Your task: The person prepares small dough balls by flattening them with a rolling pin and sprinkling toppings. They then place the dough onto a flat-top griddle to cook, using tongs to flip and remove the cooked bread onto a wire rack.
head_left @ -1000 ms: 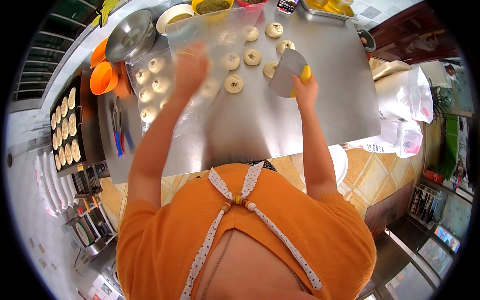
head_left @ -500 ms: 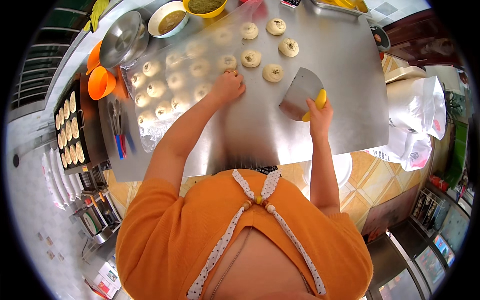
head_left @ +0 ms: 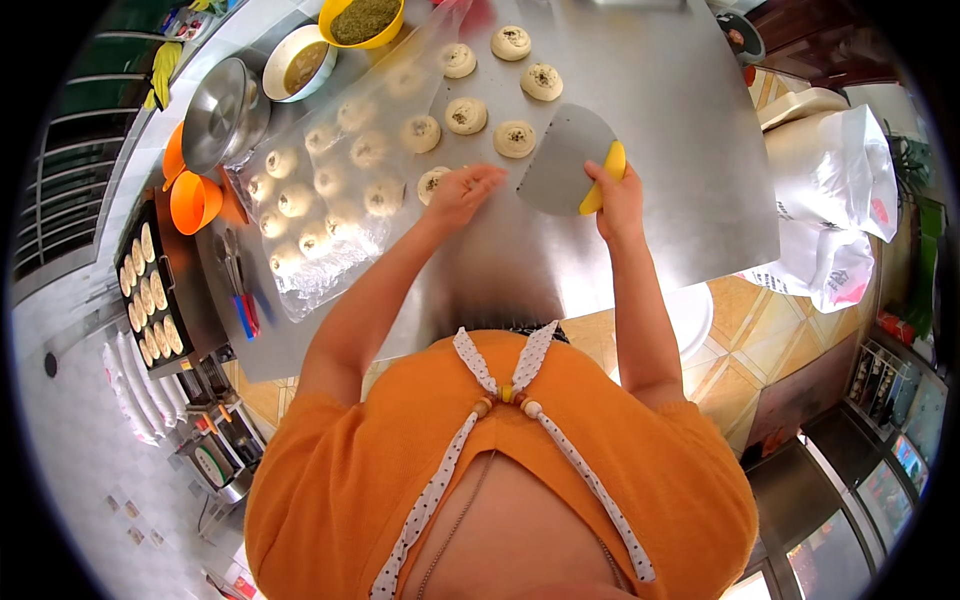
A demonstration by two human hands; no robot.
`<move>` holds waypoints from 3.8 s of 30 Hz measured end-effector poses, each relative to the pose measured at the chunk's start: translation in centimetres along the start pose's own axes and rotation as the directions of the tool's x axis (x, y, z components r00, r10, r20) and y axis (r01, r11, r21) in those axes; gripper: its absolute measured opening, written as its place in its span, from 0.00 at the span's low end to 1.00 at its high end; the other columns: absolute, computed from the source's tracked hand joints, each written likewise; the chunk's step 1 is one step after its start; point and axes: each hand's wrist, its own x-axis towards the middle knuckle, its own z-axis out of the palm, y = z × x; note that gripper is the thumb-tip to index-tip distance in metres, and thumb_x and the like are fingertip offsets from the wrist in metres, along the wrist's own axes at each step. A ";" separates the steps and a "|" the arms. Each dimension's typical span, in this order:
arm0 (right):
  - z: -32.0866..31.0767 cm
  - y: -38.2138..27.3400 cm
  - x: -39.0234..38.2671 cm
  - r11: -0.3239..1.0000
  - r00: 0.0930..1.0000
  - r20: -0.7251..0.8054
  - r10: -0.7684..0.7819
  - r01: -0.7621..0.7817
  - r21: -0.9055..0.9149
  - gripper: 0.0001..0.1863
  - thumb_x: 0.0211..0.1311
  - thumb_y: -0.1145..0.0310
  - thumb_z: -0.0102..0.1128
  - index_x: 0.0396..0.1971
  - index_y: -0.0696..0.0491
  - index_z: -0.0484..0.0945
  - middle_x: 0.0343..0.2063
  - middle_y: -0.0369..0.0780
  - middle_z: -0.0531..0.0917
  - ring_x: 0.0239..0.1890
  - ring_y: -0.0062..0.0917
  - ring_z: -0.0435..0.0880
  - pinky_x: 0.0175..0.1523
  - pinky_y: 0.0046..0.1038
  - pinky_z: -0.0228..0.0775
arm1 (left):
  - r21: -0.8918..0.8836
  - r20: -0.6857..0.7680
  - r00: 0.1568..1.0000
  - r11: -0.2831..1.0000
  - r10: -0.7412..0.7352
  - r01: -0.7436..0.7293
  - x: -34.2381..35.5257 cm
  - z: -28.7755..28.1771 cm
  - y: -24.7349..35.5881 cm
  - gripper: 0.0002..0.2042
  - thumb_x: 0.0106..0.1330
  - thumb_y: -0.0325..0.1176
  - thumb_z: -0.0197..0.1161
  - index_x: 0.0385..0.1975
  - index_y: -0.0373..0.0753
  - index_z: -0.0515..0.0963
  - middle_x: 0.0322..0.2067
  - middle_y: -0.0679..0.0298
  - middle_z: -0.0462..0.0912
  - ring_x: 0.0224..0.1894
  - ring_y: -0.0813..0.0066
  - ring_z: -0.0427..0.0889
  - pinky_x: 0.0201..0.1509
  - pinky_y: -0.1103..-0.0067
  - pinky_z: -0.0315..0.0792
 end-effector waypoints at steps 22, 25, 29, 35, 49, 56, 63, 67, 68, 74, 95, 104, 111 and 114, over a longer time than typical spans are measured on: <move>-3.1 -6.2 3.6 0.827 0.956 0.295 -0.007 0.172 -0.536 0.17 0.54 0.72 0.62 0.43 0.62 0.75 0.31 0.35 0.81 0.32 0.17 0.76 0.39 0.20 0.70 | 0.262 -0.105 0.994 0.964 -0.011 0.038 6.3 -2.8 0.5 0.15 0.60 0.41 0.63 0.26 0.32 0.79 0.23 0.58 0.79 0.27 0.68 0.78 0.30 0.73 0.68; -4.9 -8.4 7.1 0.769 0.973 0.211 -0.096 0.207 -0.604 0.16 0.53 0.71 0.62 0.42 0.61 0.76 0.31 0.35 0.81 0.33 0.17 0.76 0.38 0.21 0.69 | 0.573 -0.069 0.996 0.820 0.064 -0.013 6.3 -0.8 0.9 0.17 0.61 0.45 0.62 0.30 0.33 0.77 0.29 0.52 0.80 0.31 0.57 0.79 0.33 0.68 0.72; -5.6 -11.0 10.8 0.621 0.960 0.183 -0.212 0.278 -0.733 0.16 0.54 0.70 0.62 0.42 0.60 0.76 0.29 0.37 0.81 0.33 0.19 0.78 0.38 0.25 0.70 | 0.723 0.070 0.997 0.689 -0.018 -0.038 6.9 0.9 2.6 0.22 0.58 0.51 0.63 0.33 0.33 0.74 0.30 0.52 0.79 0.33 0.54 0.80 0.36 0.66 0.75; -3.3 -16.9 18.8 -0.042 0.678 0.350 -0.647 0.426 -0.904 0.12 0.53 0.69 0.62 0.38 0.54 0.76 0.30 0.48 0.81 0.31 0.41 0.81 0.34 0.38 0.72 | 0.747 0.197 0.970 0.663 -0.141 -0.055 10.1 1.2 2.4 0.24 0.53 0.52 0.66 0.32 0.34 0.75 0.30 0.55 0.80 0.33 0.56 0.81 0.35 0.67 0.75; 1.6 -18.4 44.7 -0.787 0.749 0.617 -0.242 0.220 -0.576 0.12 0.64 0.67 0.43 0.46 0.48 0.72 0.42 0.43 0.81 0.44 0.42 0.81 0.46 0.41 0.75 | 0.721 0.188 0.871 0.538 0.454 -0.437 9.5 2.7 0.6 0.13 0.54 0.26 0.58 0.41 0.39 0.73 0.48 0.52 0.73 0.49 0.54 0.74 0.43 0.66 0.74; 4.8 -18.2 42.9 -0.729 0.892 0.398 -0.213 0.125 -0.672 0.14 0.66 0.66 0.42 0.47 0.48 0.75 0.49 0.46 0.79 0.52 0.43 0.78 0.51 0.43 0.72 | 0.641 0.355 0.934 0.716 0.041 -0.276 10.4 2.5 0.9 0.15 0.55 0.27 0.59 0.44 0.42 0.73 0.49 0.54 0.72 0.46 0.54 0.74 0.45 0.68 0.76; 2.5 -17.1 40.6 -0.798 0.576 0.736 -0.356 0.222 -0.560 0.11 0.59 0.70 0.47 0.41 0.53 0.74 0.41 0.44 0.80 0.43 0.39 0.80 0.47 0.41 0.73 | 0.609 0.193 0.981 0.785 -0.014 -0.109 5.4 2.9 0.0 0.21 0.51 0.32 0.67 0.46 0.41 0.72 0.53 0.55 0.69 0.53 0.54 0.71 0.50 0.66 0.74; 6.3 -9.9 28.5 -0.343 0.510 0.810 -0.290 0.734 -0.585 0.17 0.52 0.70 0.59 0.44 0.51 0.75 0.45 0.43 0.78 0.49 0.35 0.76 0.49 0.36 0.71 | 0.653 0.001 0.990 0.750 0.140 -0.107 5.9 1.2 -0.5 0.27 0.50 0.36 0.70 0.52 0.44 0.71 0.56 0.54 0.67 0.58 0.55 0.66 0.56 0.65 0.68; 6.2 -7.0 26.1 -0.181 0.411 0.863 -0.294 0.863 -0.472 0.22 0.50 0.65 0.64 0.49 0.48 0.74 0.48 0.42 0.77 0.52 0.36 0.75 0.54 0.35 0.69 | 0.705 -0.063 0.965 0.696 0.256 -0.139 6.6 0.4 -1.3 0.28 0.49 0.37 0.70 0.53 0.45 0.71 0.57 0.55 0.67 0.60 0.55 0.65 0.57 0.65 0.67; 6.4 -0.6 19.6 -0.227 0.342 0.931 -0.124 0.904 -0.362 0.24 0.44 0.64 0.70 0.45 0.46 0.75 0.53 0.40 0.72 0.56 0.37 0.69 0.56 0.34 0.67 | 0.729 0.015 0.973 0.663 0.229 -0.167 10.7 -3.1 -2.5 0.26 0.48 0.40 0.70 0.50 0.48 0.73 0.52 0.59 0.72 0.56 0.57 0.68 0.56 0.67 0.68; 12.3 -2.7 18.2 -0.117 0.667 0.727 -0.164 0.718 -0.686 0.26 0.41 0.64 0.72 0.44 0.50 0.75 0.46 0.41 0.74 0.50 0.37 0.73 0.49 0.37 0.72 | 0.669 -0.115 0.993 0.738 -0.013 0.087 13.5 -3.1 -3.0 0.25 0.52 0.47 0.67 0.43 0.37 0.71 0.47 0.52 0.73 0.50 0.52 0.74 0.48 0.66 0.74; 14.3 -1.4 27.1 -0.126 0.592 0.806 -0.018 0.798 -0.589 0.25 0.44 0.64 0.69 0.47 0.46 0.76 0.45 0.40 0.75 0.51 0.37 0.73 0.53 0.34 0.71 | 0.537 -0.372 0.923 0.789 -0.095 0.298 15.7 -6.3 -0.6 0.31 0.50 0.38 0.70 0.50 0.29 0.64 0.49 0.45 0.70 0.52 0.47 0.72 0.53 0.67 0.71; 16.3 -3.6 23.8 -0.214 0.720 0.689 0.086 0.689 -0.693 0.20 0.45 0.65 0.66 0.42 0.48 0.78 0.41 0.41 0.77 0.48 0.35 0.75 0.50 0.35 0.74 | 0.769 -0.186 0.948 0.639 0.257 -0.023 20.2 -7.2 -3.8 0.27 0.48 0.40 0.71 0.47 0.40 0.68 0.46 0.53 0.72 0.51 0.52 0.73 0.48 0.67 0.74; 15.6 -1.7 24.3 -0.240 0.696 0.717 0.034 0.702 -0.671 0.19 0.45 0.64 0.66 0.40 0.49 0.78 0.40 0.42 0.77 0.46 0.36 0.76 0.48 0.34 0.75 | 0.758 -0.090 0.990 0.652 0.104 0.001 21.3 -7.4 -4.2 0.24 0.49 0.41 0.70 0.45 0.44 0.71 0.45 0.54 0.73 0.50 0.52 0.74 0.47 0.66 0.74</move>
